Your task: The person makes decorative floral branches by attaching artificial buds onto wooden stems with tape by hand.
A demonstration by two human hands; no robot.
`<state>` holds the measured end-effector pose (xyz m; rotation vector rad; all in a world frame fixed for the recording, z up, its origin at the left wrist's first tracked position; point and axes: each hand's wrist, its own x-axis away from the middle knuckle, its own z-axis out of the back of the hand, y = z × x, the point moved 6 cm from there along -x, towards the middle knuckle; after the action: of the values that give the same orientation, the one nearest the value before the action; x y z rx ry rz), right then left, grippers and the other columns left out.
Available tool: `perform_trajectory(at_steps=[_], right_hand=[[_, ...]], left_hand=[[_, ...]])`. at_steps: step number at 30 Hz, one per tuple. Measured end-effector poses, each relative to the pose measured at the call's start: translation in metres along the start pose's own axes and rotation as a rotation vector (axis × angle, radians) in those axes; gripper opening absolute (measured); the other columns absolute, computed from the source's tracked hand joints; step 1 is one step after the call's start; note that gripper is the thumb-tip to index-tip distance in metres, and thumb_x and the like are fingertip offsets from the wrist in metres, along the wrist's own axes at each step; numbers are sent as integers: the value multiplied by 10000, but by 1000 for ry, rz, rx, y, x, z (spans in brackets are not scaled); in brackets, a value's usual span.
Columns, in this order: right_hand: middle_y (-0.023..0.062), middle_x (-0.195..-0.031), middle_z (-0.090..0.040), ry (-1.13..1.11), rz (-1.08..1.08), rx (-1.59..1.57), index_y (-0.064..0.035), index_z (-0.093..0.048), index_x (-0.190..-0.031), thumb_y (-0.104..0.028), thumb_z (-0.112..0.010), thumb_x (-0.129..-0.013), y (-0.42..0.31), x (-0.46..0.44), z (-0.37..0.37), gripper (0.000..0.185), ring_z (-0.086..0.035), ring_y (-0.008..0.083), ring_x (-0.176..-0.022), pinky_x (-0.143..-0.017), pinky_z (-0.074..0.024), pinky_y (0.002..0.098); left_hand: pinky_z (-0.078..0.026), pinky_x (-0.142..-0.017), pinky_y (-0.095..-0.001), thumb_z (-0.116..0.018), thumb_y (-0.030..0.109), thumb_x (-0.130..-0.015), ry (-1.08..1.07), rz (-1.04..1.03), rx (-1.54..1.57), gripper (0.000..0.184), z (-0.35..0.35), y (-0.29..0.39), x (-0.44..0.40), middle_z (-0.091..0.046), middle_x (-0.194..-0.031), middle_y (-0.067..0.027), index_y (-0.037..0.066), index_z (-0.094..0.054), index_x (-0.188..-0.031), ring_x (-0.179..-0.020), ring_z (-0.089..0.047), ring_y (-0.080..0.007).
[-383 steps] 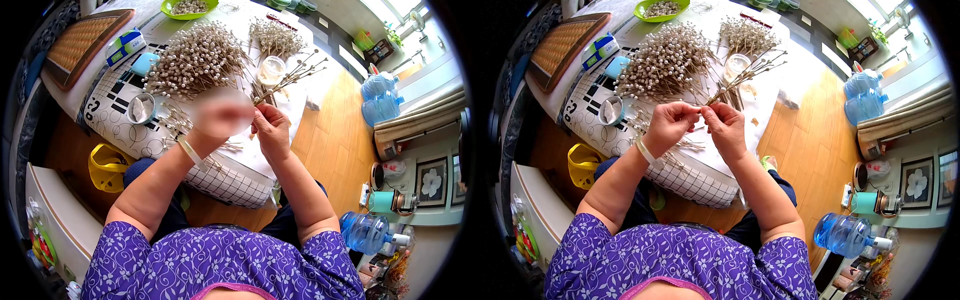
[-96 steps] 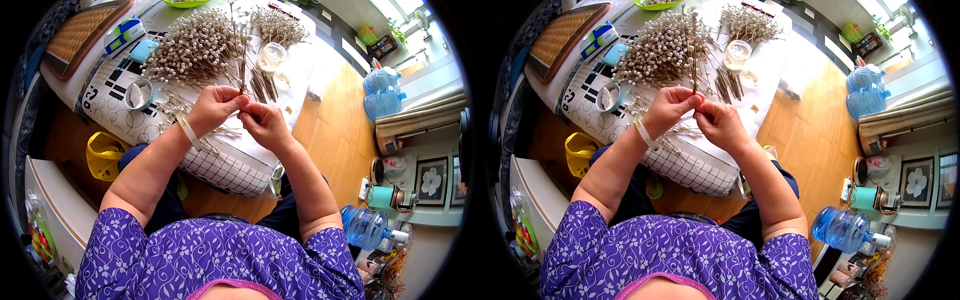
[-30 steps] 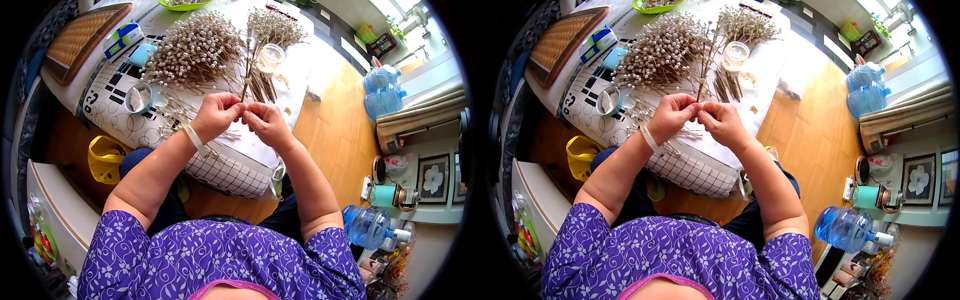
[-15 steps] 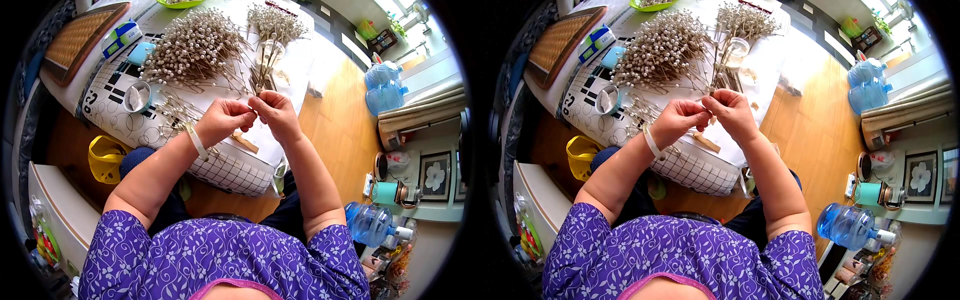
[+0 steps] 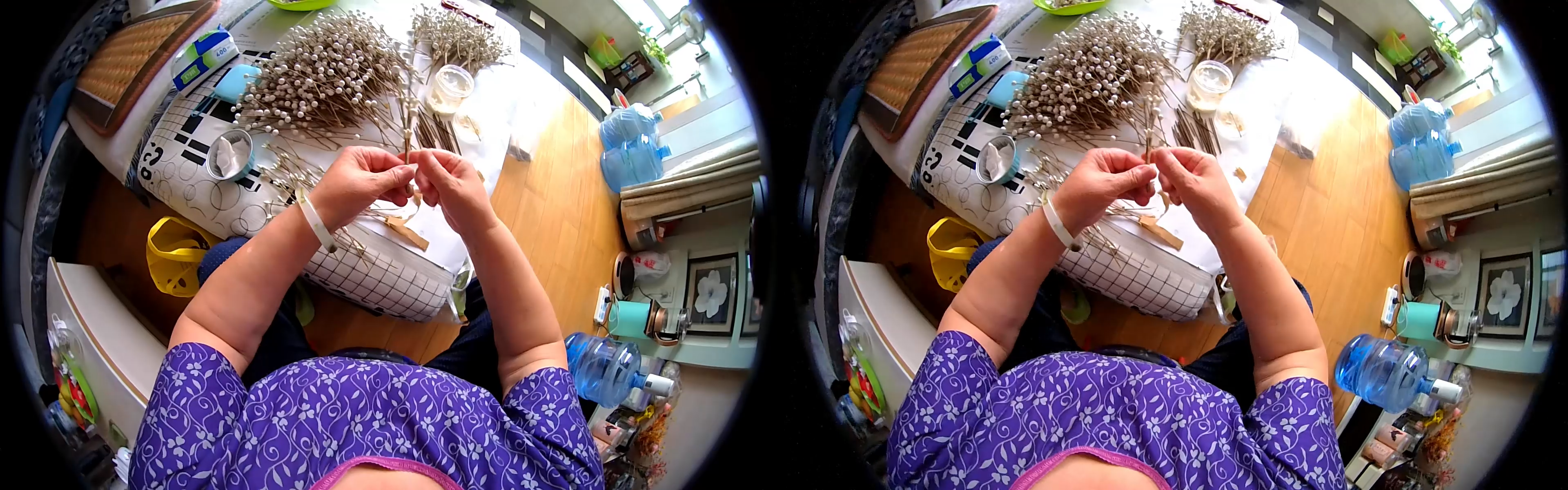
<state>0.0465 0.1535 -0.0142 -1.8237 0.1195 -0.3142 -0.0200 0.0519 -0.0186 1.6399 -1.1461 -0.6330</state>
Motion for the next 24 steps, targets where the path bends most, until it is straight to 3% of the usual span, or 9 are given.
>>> perform_trajectory(at_steps=[2, 7, 14, 16, 18, 19, 20, 21, 24], right_hand=[[-18, -645, -536, -25, 8, 52, -2, -615, -909, -240, -593, -821, -3, 6, -1, 255, -426, 24, -546, -478, -339, 161], [14, -720, -598, -80, 46, 132, -2, -615, -900, -157, -614, -804, -2, 4, -7, 183, -473, 38, -594, -506, -374, 169], [0, -703, -584, -107, 17, 115, 4, -616, -862, -136, -611, -791, 1, 0, -2, 157, -478, 33, -569, -489, -373, 158], [-4, -670, -585, -26, 49, 190, 3, -627, -815, -107, -603, -774, -6, 1, 4, 120, -481, 36, -553, -489, -385, 168], [22, -617, -596, 267, 302, 675, -11, -643, -786, -81, -594, -753, -13, -8, 40, 92, -497, 49, -523, -488, -405, 190], [70, -592, -605, 464, 455, 821, -55, -651, -739, -110, -583, -764, -22, -8, 59, 90, -547, 122, -491, -481, -433, 252], [103, -659, -616, 610, 469, 1293, -90, -641, -735, -174, -571, -786, -37, -8, 72, 121, -597, 215, -562, -530, -465, 303], [103, -725, -626, 659, 390, 1461, -113, -625, -766, -243, -560, -797, -36, -14, 91, 149, -606, 257, -647, -591, -480, 329], [104, -776, -629, 740, 224, 1559, -125, -612, -856, -297, -566, -792, -34, -28, 112, 189, -609, 250, -726, -665, -479, 331]], left_hand=[[-492, -602, -226, -591, 153, -822, 45, -28, 11, 182, 5, 3, 0, -622, -743, -83, -24, -608, -862, -633, -591, -118], [-486, -602, -221, -577, 133, -829, 71, -111, -79, 174, 6, 13, 1, -621, -731, -77, -37, -603, -852, -638, -589, -113], [-480, -605, -217, -559, 116, -836, 35, -128, -192, 166, 7, 13, -1, -614, -708, -71, -43, -602, -817, -642, -587, -109], [-487, -609, -225, -559, 117, -837, 34, -140, -175, 170, 6, 15, -2, -618, -710, -79, -46, -605, -829, -639, -591, -116], [-495, -609, -236, -562, 115, -834, 81, -104, -85, 172, 9, 15, -1, -624, -714, -92, -51, -606, -845, -634, -596, -127], [-502, -606, -245, -568, 113, -830, 93, -108, -62, 174, 10, 16, -1, -627, -717, -106, -54, -607, -857, -630, -600, -136], [-502, -606, -245, -568, 113, -830, 93, -108, -61, 174, 11, 16, -1, -627, -717, -106, -54, -607, -857, -630, -600, -136], [-504, -605, -247, -570, 110, -828, 94, -112, -65, 173, 11, 15, -1, -626, -716, -108, -57, -606, -855, -630, -601, -139], [-508, -603, -255, -575, 98, -823, 110, -118, -56, 164, 14, 18, -2, -623, -712, -109, -62, -604, -847, -630, -600, -142]])
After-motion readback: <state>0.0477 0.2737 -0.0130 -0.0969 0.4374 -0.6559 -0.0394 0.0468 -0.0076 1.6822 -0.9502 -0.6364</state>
